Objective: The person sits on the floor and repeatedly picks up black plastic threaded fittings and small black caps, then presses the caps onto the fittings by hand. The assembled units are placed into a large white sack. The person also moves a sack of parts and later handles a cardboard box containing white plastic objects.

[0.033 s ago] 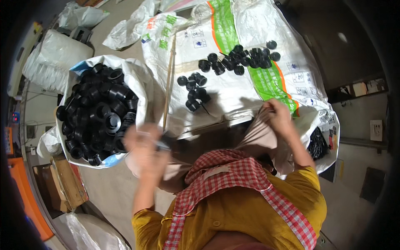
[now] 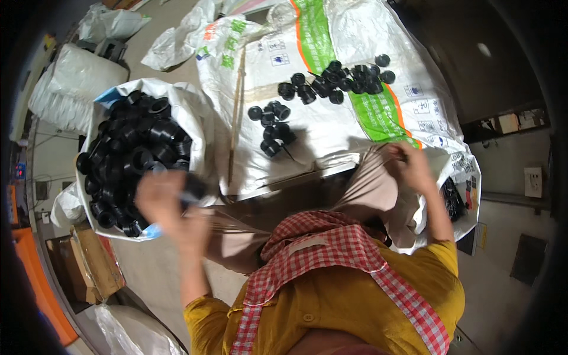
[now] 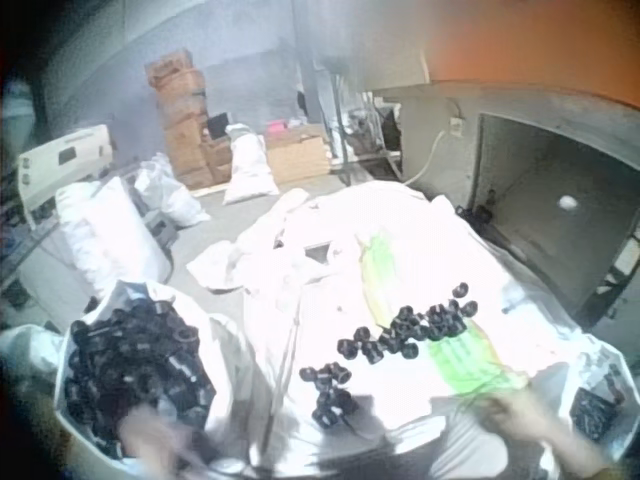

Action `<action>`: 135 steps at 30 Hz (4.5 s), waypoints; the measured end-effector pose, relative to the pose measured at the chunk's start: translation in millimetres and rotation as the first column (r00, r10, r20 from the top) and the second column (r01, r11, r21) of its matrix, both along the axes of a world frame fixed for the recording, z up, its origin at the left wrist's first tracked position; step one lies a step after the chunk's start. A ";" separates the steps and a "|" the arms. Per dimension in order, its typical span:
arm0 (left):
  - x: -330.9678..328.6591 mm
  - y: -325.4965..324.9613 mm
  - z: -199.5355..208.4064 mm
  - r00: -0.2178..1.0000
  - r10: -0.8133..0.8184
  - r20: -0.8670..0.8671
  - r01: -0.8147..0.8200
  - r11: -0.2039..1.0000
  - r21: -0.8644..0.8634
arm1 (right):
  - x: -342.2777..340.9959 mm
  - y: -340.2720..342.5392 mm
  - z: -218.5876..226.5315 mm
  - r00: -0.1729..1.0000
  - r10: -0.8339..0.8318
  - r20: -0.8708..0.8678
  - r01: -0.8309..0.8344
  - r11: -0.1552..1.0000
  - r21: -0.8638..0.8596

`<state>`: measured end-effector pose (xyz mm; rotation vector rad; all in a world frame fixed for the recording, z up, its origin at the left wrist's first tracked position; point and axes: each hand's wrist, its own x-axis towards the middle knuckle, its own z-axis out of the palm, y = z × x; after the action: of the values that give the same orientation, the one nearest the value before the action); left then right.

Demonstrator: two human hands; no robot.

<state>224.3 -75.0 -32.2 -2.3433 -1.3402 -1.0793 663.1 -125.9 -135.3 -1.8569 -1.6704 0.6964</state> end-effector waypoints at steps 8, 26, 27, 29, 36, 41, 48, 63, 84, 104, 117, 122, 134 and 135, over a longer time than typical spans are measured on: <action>-237.4 66.4 -1.5 0.765 0.609 0.209 -0.608 0.790 -0.075 | 119.9 -100.3 98.9 0.583 -0.027 0.812 0.425 0.862 -0.276; -94.0 18.3 42.4 0.664 0.732 -0.153 -0.638 0.661 0.396 | 104.3 313.9 -245.0 0.796 -0.021 0.606 0.143 0.978 -0.154; -72.8 13.9 41.1 0.683 0.679 -0.269 -0.543 0.719 0.434 | 102.3 320.5 -245.6 0.776 -0.049 0.629 0.197 0.966 -0.169; -32.1 7.3 21.6 0.822 0.481 -0.306 -0.367 0.858 0.360 | 100.2 337.3 -242.0 0.820 0.007 0.572 0.288 0.859 -0.423; 27.7 6.9 -25.4 0.912 0.248 -0.327 -0.276 0.960 -0.042 | 51.5 329.1 -252.1 0.747 0.338 0.572 0.165 0.740 -0.653; 49.9 10.0 -46.2 0.974 0.203 -0.101 -0.221 0.950 -0.220 | -3.3 230.9 -287.3 0.683 0.729 0.052 -0.493 0.512 -0.704; 79.4 -3.8 -146.4 0.816 0.256 0.518 0.237 0.669 -0.704 | -88.4 183.4 -213.8 0.702 0.710 0.043 -0.627 0.647 -0.434; 83.7 3.3 -210.4 -0.109 0.828 0.550 0.913 0.303 -0.274 | -179.2 58.4 -46.0 0.938 0.306 -0.165 -0.187 0.843 0.504; 40.0 -49.5 -118.1 0.777 -0.555 0.296 0.593 0.491 -0.638 | -159.2 4.1 -33.8 0.474 0.835 -0.278 -0.874 0.486 -0.030; 73.3 -64.6 -109.1 0.811 0.004 0.584 0.383 0.752 -0.537 | -196.5 28.2 -24.0 0.755 0.450 -0.477 -0.337 0.890 0.307; -215.0 125.5 60.5 0.809 0.577 0.108 -0.587 0.803 0.107 | 85.4 -56.9 110.8 0.397 0.061 0.916 0.573 0.763 -0.299; -251.0 201.8 43.6 0.766 0.603 -0.223 -0.611 0.574 -0.546 | -8.3 67.2 42.2 0.952 0.062 -0.299 -0.078 0.996 -0.042; -409.3 101.7 1.5 0.167 0.907 0.387 -0.384 0.421 -0.822 | -396.0 340.7 -24.4 0.305 -0.168 -0.937 -0.648 0.685 -0.334; -437.3 78.9 -10.3 0.352 0.782 0.514 -0.089 0.575 -0.813 | -419.1 328.7 -10.5 0.367 -0.130 -0.921 -0.640 0.683 -0.352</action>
<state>-213.0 3.9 -42.6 -1.2760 -3.0326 -1.8561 244.0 202.8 -145.8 -1.0006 -0.9341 2.2727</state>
